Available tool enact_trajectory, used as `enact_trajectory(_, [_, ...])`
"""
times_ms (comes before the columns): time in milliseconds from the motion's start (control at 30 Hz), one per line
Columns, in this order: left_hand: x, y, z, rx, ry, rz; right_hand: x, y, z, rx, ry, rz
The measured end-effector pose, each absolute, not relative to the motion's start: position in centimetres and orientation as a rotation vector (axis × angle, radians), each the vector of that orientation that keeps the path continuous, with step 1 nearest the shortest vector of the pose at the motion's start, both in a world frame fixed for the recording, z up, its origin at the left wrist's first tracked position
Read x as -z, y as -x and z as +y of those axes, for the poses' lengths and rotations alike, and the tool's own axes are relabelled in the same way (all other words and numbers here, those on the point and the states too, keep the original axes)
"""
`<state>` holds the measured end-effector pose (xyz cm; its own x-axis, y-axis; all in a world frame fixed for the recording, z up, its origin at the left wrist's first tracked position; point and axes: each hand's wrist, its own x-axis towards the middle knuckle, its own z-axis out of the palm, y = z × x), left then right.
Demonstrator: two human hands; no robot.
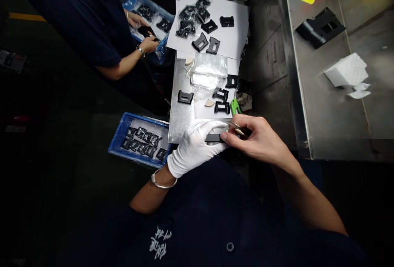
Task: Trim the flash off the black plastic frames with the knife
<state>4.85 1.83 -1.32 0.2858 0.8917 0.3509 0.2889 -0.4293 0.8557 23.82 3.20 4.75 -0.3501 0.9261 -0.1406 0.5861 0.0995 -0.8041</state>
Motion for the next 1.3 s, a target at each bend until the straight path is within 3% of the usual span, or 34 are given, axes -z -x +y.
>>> enact_trajectory(167, [1.1,-5.1,1.9,-1.118,-1.858,1.065,-4.3,-24.0,3.3,-1.166,1.483,-1.964])
enact_trajectory(567, [-1.0,-3.4,2.1,-0.788,-1.296,1.019,-6.4,-26.0,2.2,-0.759,1.416,-2.058])
enact_trajectory(1000, [-0.5,-3.7,1.6,-0.980,-1.532,1.079,-6.9,-25.7,0.8,-0.458,1.284,-2.291])
enact_trajectory(1300, [-0.4,-3.8,1.7,-1.066,-1.699,1.085,-7.2,-25.4,0.1,-0.054,1.304,-2.519])
